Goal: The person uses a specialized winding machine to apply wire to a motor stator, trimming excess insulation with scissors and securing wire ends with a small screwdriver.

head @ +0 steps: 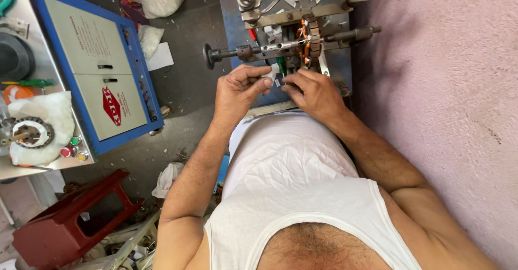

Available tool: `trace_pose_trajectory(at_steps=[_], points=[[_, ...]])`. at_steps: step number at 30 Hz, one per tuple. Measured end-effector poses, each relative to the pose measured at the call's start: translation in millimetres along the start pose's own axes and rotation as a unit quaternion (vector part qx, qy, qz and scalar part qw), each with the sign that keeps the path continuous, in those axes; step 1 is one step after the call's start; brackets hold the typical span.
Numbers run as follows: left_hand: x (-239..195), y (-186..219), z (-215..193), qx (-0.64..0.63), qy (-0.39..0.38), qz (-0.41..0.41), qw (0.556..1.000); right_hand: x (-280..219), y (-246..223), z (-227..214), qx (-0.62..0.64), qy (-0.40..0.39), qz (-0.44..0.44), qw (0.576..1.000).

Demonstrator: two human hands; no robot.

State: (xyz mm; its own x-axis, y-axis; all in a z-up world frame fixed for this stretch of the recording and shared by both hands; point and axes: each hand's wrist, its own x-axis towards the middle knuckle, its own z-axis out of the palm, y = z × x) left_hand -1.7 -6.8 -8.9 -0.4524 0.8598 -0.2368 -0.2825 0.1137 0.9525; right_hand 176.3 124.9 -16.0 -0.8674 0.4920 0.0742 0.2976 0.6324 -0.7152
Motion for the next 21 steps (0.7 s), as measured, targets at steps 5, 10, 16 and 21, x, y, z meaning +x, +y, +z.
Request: trace_pose_trajectory(at_steps=[5, 10, 16, 21], points=[[1, -38, -25, 0.022, 0.022, 0.005, 1.0, 6, 43, 57, -0.212, -0.104, 0.061, 0.97], [12, -58, -50, 0.205, 0.054, -0.035, 0.977, 3, 52, 98, -0.381, -0.131, 0.105, 0.909], [33, -101, -76, 0.288, 0.022, -0.036, 0.957, 1, 29, 115, -0.422, 0.055, 0.082, 0.901], [41, -111, -83, 0.375, -0.008, 0.07, 0.924, 5, 6, 118, -0.433, 0.125, 0.093, 0.888]])
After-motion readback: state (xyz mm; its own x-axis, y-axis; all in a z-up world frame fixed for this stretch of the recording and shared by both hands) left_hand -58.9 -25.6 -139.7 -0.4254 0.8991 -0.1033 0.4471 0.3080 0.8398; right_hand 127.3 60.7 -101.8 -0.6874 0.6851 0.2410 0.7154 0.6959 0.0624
